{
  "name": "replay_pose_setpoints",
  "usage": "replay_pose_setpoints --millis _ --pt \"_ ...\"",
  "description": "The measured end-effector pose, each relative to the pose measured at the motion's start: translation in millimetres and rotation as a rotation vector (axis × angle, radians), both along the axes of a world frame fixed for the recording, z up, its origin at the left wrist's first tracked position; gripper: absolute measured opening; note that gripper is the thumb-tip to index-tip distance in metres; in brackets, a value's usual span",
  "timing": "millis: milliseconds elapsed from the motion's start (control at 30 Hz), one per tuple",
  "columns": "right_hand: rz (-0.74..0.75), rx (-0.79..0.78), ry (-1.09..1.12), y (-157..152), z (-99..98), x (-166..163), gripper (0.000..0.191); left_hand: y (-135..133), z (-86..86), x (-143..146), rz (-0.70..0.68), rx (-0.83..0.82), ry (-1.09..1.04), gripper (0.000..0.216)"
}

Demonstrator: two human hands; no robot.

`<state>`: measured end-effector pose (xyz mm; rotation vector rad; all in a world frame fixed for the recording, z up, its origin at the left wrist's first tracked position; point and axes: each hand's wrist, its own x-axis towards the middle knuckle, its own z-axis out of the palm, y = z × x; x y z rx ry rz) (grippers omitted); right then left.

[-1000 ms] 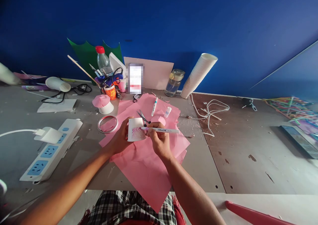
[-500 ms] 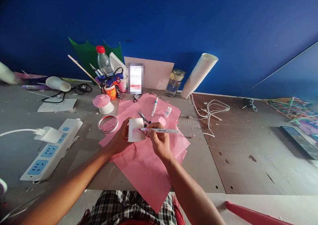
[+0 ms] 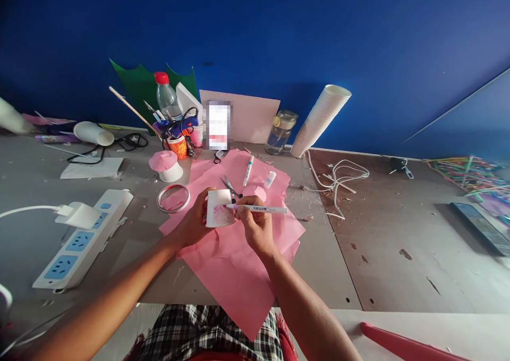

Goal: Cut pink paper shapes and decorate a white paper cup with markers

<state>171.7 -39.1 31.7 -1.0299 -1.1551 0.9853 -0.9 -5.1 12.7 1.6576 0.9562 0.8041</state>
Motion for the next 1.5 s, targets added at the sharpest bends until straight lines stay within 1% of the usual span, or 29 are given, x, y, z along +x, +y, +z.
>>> replay_pose_setpoints --millis 133,333,500,700,833,900,1067,1233,1367,1500 --pt "0.029 0.001 0.001 -0.8 1.7 -0.9 0.014 0.1 -2.0 -0.3 0.012 0.006 0.011 0.073" --pt "-0.014 0.016 -0.021 -1.2 1.2 -1.6 0.012 0.0 -4.3 -0.7 0.028 -0.009 0.031 0.07" --pt "0.025 -0.021 0.001 -1.4 -1.9 -0.8 0.012 -0.5 -3.3 -0.7 0.021 0.006 0.021 0.07" --pt "-0.027 -0.024 -0.007 -0.2 3.4 -1.0 0.011 0.0 -5.0 -0.7 0.013 -0.019 0.042 0.071" --pt "0.001 -0.028 -0.024 -1.7 3.3 -1.2 0.013 -0.1 -7.2 -1.1 0.022 0.004 0.052 0.072" --pt "0.011 -0.027 -0.029 -2.4 2.9 -1.1 0.014 -0.3 -7.0 -1.3 0.024 0.012 0.042 0.073" --pt "-0.028 -0.042 -0.022 -2.1 5.9 -1.1 0.013 -0.7 -3.3 -0.6 0.0 -0.028 0.045 0.071" --pt "0.029 -0.034 -0.032 -2.9 6.2 -1.8 0.016 -0.9 -2.0 0.0 0.005 0.018 0.028 0.07" --pt "-0.017 -0.032 -0.027 -3.3 3.5 -1.4 0.014 -1.2 -3.2 -0.2 0.003 -0.009 0.052 0.073" --pt "0.015 0.004 -0.064 -5.0 1.9 -1.2 0.014 -1.3 -2.9 -0.2 -0.007 0.026 0.071 0.074"
